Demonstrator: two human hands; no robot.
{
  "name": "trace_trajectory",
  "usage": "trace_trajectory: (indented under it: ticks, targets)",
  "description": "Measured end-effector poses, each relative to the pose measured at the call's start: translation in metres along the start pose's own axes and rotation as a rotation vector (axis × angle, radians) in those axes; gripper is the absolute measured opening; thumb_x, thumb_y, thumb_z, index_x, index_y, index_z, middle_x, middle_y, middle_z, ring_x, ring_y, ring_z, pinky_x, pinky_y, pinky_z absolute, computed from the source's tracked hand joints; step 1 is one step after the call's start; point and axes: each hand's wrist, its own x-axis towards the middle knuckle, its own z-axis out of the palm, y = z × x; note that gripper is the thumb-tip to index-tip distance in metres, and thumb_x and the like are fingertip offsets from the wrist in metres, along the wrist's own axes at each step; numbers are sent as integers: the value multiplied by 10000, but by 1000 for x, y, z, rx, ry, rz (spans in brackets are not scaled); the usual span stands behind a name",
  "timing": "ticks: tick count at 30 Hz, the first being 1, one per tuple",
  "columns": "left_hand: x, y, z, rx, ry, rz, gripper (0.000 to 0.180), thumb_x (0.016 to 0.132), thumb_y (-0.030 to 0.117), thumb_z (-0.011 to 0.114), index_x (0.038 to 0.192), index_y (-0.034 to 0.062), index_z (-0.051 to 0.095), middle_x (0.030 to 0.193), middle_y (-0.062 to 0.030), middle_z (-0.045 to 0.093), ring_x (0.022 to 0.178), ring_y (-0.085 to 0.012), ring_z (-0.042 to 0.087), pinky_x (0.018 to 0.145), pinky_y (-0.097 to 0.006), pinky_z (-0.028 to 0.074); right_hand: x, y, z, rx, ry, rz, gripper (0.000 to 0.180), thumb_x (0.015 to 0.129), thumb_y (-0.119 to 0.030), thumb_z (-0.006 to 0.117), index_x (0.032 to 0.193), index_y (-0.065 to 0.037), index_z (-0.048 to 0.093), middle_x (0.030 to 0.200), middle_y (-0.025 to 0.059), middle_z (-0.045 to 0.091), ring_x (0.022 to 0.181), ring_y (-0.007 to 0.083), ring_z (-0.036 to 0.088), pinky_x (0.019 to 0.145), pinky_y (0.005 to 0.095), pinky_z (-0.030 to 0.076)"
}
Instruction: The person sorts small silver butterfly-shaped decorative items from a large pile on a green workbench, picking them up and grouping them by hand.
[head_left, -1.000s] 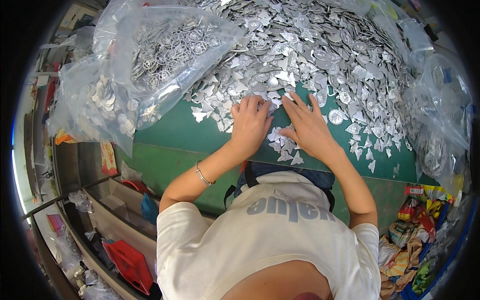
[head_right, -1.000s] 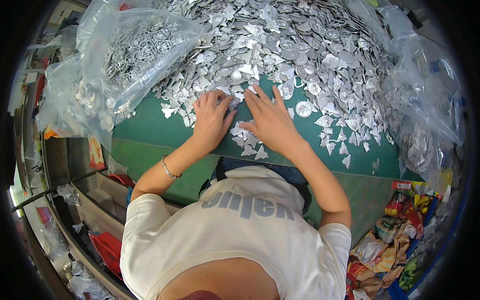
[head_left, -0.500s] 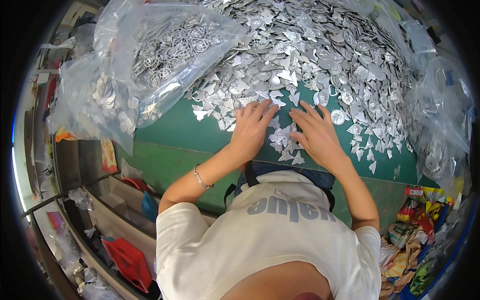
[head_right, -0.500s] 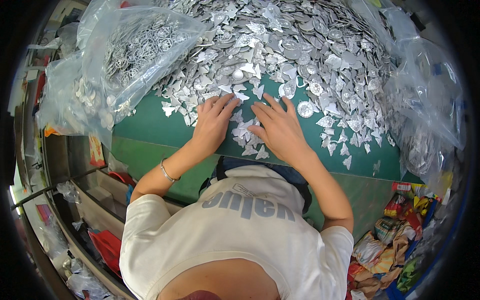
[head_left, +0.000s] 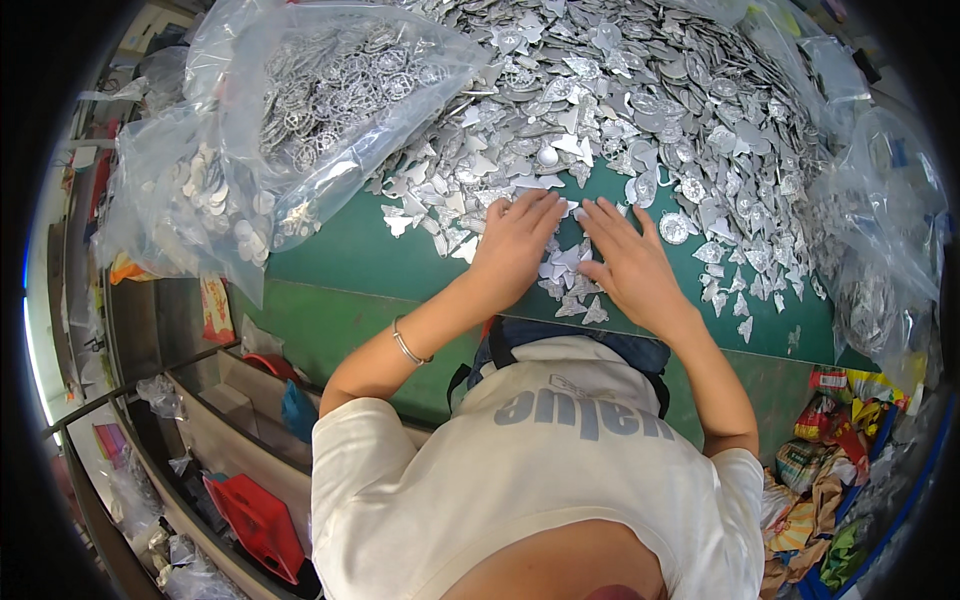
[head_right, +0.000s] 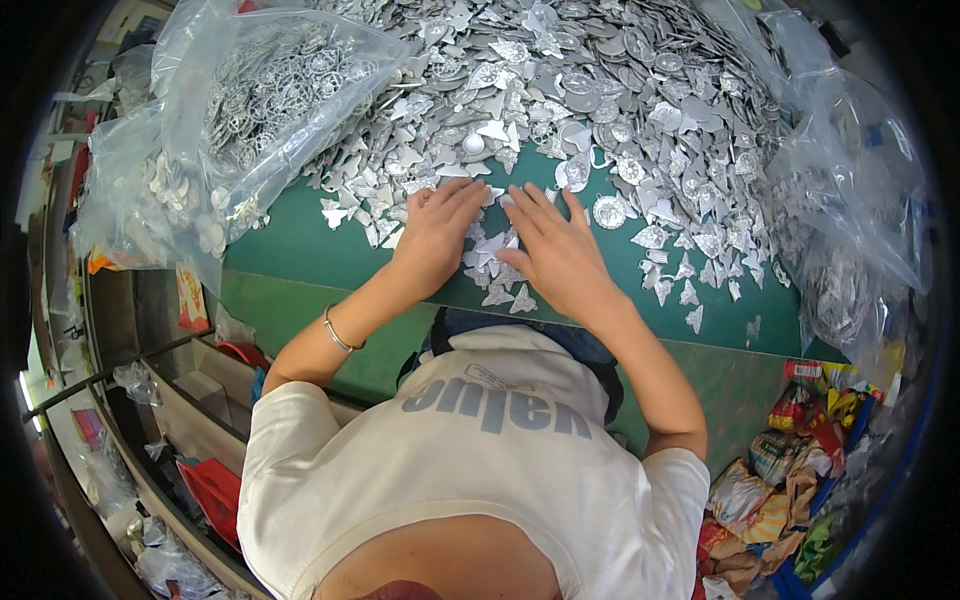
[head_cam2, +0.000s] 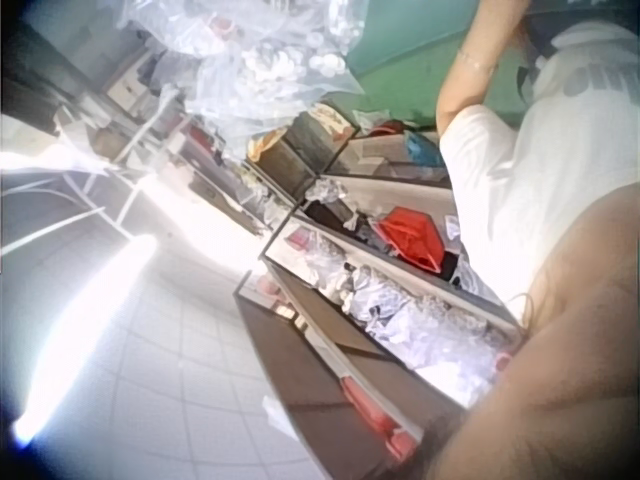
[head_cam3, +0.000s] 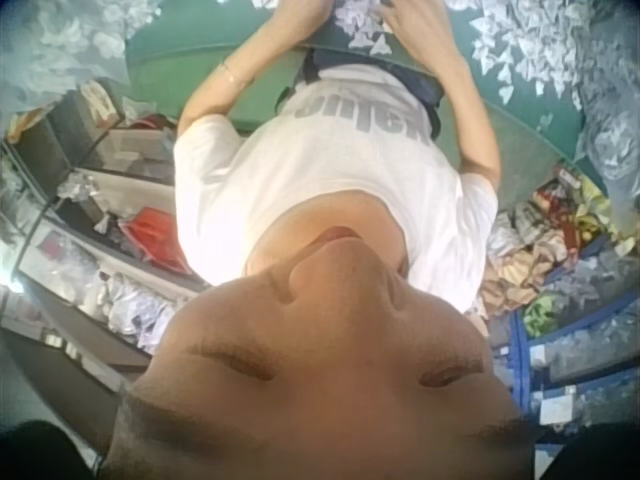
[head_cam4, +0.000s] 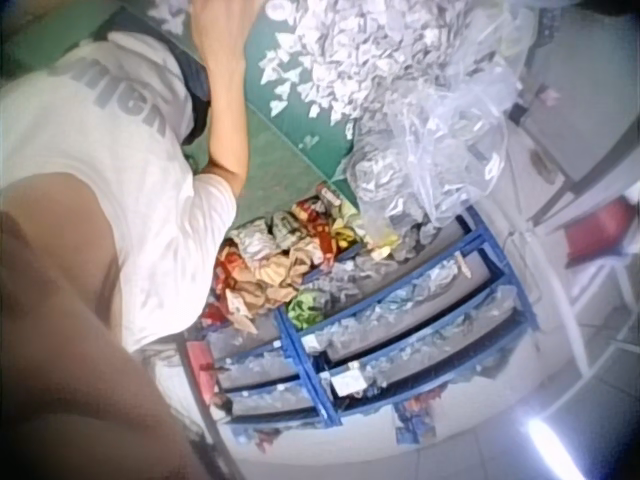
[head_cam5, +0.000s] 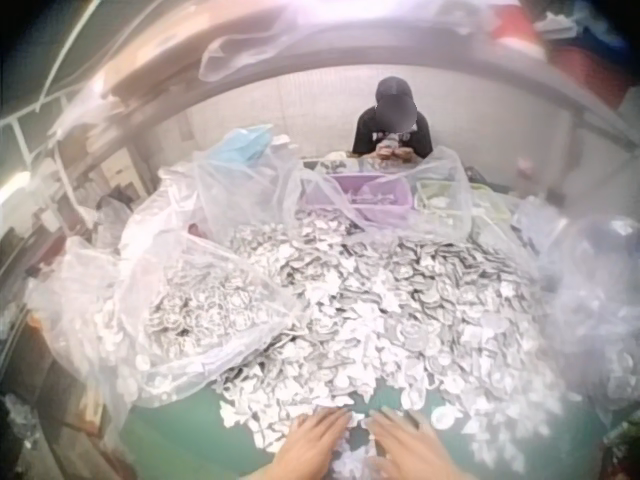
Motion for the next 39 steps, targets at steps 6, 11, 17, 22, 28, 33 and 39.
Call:
trace_trajectory:
  ticks: [6,11,17,22,28,33,39]
  targets:
    - [-26,8,8,-242,-116,27,520,717,-7,599,1228,-6,497,1267,-178,499,1206,-343,437,990,-474,326,-24,-3,-5,135,-73,1,535,826,-269,646,1250,15,484,1363,160,445,1284,327,389,1044,462,317]
    - [-26,26,-2,-391,-141,-44,687,779,264,689,1339,5,385,1369,-244,355,1300,-443,290,1066,-542,248,-20,2,-8,338,4,-21,765,697,-309,752,1308,14,425,1407,170,385,1314,354,344,1075,472,285]
    - [-32,27,-6,-303,-273,50,858,715,413,732,1381,38,342,1422,-224,296,1311,-435,274,1083,-541,221,-31,4,-10,206,-175,-64,984,551,-381,826,1331,23,383,1457,175,302,1352,359,277,1098,500,237]
    - [-30,34,-4,-259,-249,32,919,659,375,781,1389,48,329,1395,-206,333,1294,-402,310,1079,-539,234,-32,-3,-2,240,-102,-23,987,528,-383,837,1316,22,402,1449,178,311,1350,360,279,1097,513,232]
    - [-47,33,4,-263,-240,49,872,665,312,784,1369,47,343,1385,-197,346,1286,-389,327,1073,-539,249,-35,-7,2,252,-104,-34,938,544,-318,843,1310,4,409,1428,176,335,1340,363,295,1095,510,240]
    - [-49,44,2,-163,-224,52,814,679,303,774,1350,68,379,1415,-190,321,1287,-381,333,1060,-549,262,-42,-10,7,323,-72,16,907,562,-275,839,1316,-9,410,1422,162,346,1339,351,299,1096,520,232]
    - [-49,39,7,-86,-232,114,715,690,262,757,1317,119,443,1397,-181,350,1285,-365,342,1044,-553,279,-39,-17,8,143,-89,7,913,582,-298,827,1334,-19,391,1411,139,367,1338,333,303,1098,520,223]
